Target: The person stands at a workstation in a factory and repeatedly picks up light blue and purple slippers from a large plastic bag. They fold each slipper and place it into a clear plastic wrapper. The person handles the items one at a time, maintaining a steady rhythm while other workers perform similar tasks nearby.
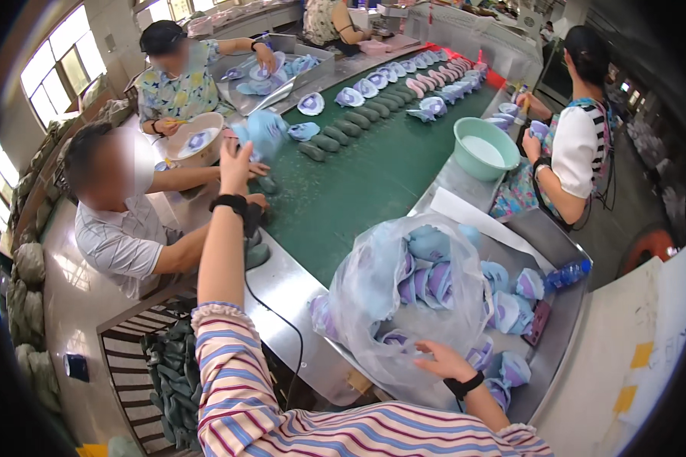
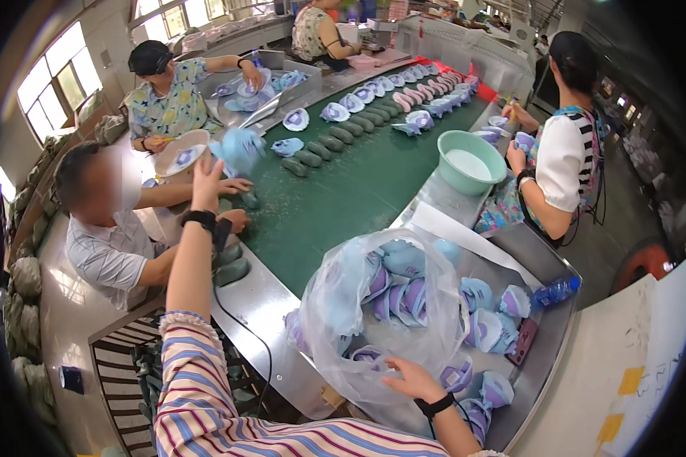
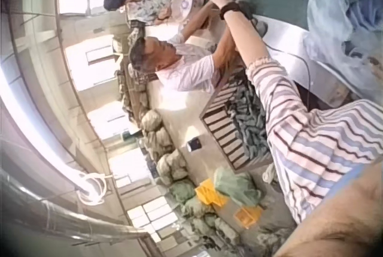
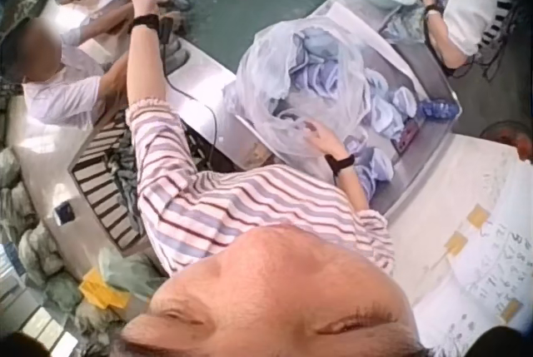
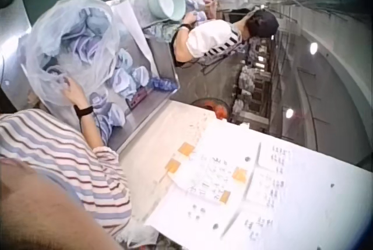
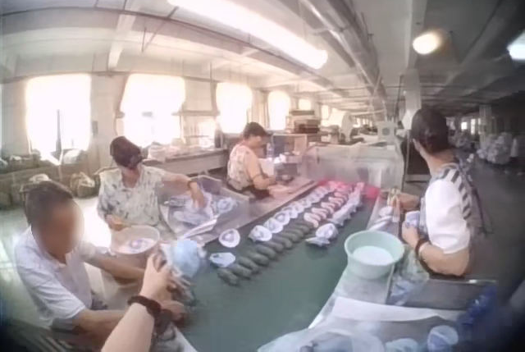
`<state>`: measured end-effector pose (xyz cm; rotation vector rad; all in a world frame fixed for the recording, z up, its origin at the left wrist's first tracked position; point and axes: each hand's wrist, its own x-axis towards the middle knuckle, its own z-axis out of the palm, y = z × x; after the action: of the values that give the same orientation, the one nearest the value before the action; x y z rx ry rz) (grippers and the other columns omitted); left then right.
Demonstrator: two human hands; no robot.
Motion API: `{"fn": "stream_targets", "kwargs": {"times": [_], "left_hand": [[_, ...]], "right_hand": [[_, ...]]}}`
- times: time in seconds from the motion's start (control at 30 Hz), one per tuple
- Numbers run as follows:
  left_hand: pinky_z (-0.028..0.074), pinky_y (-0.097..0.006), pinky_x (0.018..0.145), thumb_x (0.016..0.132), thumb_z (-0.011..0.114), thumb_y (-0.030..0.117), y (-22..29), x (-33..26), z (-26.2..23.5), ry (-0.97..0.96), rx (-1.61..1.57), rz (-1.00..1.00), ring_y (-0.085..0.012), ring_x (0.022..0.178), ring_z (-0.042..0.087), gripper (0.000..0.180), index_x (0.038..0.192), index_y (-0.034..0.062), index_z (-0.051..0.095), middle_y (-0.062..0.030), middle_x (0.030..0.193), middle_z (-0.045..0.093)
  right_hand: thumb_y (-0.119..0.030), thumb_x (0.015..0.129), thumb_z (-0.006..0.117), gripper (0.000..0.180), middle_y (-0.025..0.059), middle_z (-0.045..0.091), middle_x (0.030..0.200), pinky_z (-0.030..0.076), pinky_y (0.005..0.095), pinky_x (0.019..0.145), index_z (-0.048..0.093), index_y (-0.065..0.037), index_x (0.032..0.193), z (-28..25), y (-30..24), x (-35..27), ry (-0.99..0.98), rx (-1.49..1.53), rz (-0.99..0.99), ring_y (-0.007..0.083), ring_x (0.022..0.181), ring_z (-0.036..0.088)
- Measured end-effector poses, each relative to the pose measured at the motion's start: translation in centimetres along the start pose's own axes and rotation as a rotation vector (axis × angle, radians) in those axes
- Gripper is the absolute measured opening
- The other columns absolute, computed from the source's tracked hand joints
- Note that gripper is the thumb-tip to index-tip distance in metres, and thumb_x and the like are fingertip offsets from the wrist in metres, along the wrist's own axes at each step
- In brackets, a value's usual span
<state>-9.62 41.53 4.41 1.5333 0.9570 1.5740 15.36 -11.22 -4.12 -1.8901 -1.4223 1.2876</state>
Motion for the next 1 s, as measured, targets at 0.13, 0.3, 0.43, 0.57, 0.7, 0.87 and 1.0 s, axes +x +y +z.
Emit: {"fn": "stream_targets", "kwargs": {"times": [0.13, 0.3, 0.43, 0.57, 0.7, 0.87, 1.0], "left_hand": [[0.043, -0.025, 0.074, 0.082, 0.054, 0.009, 8.3, -5.6, 6.0, -0.384, -0.127, -0.203, -0.0131, 0.084, 0.054, 0.024, 0.105, 0.0025, 0.051, -0.0043, 0.094, 0.058], [0.046, -0.030, 0.076, 0.081, 0.057, 0.011, 15.0, -22.9, 9.4, -1.329, -0.321, -0.134, -0.0179, 0.085, 0.057, 0.020, 0.099, 0.0033, 0.057, -0.0065, 0.091, 0.061], [0.045, -0.038, 0.077, 0.075, 0.061, 0.026, 14.9, -34.2, 10.0, -1.601, 0.280, 0.474, -0.0293, 0.096, 0.053, 0.036, 0.102, 0.0039, 0.050, -0.0121, 0.100, 0.052], [0.041, -0.040, 0.084, 0.073, 0.062, 0.024, 12.1, -35.9, 8.6, -1.437, 0.471, 0.117, -0.0335, 0.105, 0.047, 0.045, 0.107, 0.0005, 0.045, -0.0160, 0.106, 0.050], [0.034, -0.043, 0.094, 0.067, 0.067, 0.023, 12.0, -38.4, 6.7, -1.185, 0.603, 0.270, -0.0326, 0.117, 0.037, 0.048, 0.108, 0.0055, 0.048, -0.0164, 0.120, 0.043], [0.022, -0.052, 0.099, 0.064, 0.068, 0.018, 11.8, -38.9, 5.5, -0.953, 0.845, 0.281, -0.0355, 0.126, 0.027, 0.055, 0.115, 0.0138, 0.049, -0.0153, 0.135, 0.031], [0.024, -0.061, 0.093, 0.067, 0.061, 0.010, 11.6, -38.1, 4.0, -0.843, 0.978, 0.244, -0.0390, 0.129, 0.018, 0.063, 0.126, 0.0151, 0.041, -0.0174, 0.141, 0.019]], "right_hand": [[-0.031, 0.078, 0.060, 0.049, 0.0156, 0.058, 0.107, 0.043, 0.0350, 0.085, 0.049, -0.002, 0.116, 0.6, 0.6, 0.0, 0.048, 0.028, -0.001, 0.0265, 0.100, 0.056], [-0.026, 0.075, 0.061, 0.039, 0.0129, 0.062, 0.096, 0.046, 0.0356, 0.076, 0.055, -0.005, 0.107, 1.0, 1.3, 3.6, 0.191, 0.050, -0.075, 0.0276, 0.088, 0.059], [-0.025, 0.076, 0.059, 0.034, 0.0114, 0.062, 0.096, 0.047, 0.0366, 0.072, 0.055, -0.006, 0.104, 2.7, 3.0, 6.2, 0.161, 0.136, -0.304, 0.0261, 0.084, 0.060], [-0.030, 0.079, 0.056, 0.031, 0.0145, 0.062, 0.094, 0.047, 0.0383, 0.070, 0.058, -0.006, 0.098, 3.8, -0.9, 5.1, -0.092, -0.343, -0.081, 0.0286, 0.083, 0.060], [-0.039, 0.081, 0.050, 0.035, 0.0195, 0.061, 0.084, 0.046, 0.0415, 0.065, 0.058, -0.006, 0.092, 5.5, -0.1, 3.0, -0.296, -0.444, -0.146, 0.0350, 0.076, 0.059], [-0.036, 0.083, 0.048, 0.038, 0.0175, 0.062, 0.083, 0.047, 0.0418, 0.066, 0.055, -0.006, 0.105, 6.1, -0.4, 1.9, -0.291, -0.463, -0.212, 0.0338, 0.075, 0.060], [-0.026, 0.083, 0.050, 0.035, 0.0150, 0.061, 0.088, 0.047, 0.0384, 0.071, 0.052, -0.004, 0.110, 4.8, -3.9, -0.5, -0.239, -0.237, -0.298, 0.0329, 0.081, 0.059]]}}
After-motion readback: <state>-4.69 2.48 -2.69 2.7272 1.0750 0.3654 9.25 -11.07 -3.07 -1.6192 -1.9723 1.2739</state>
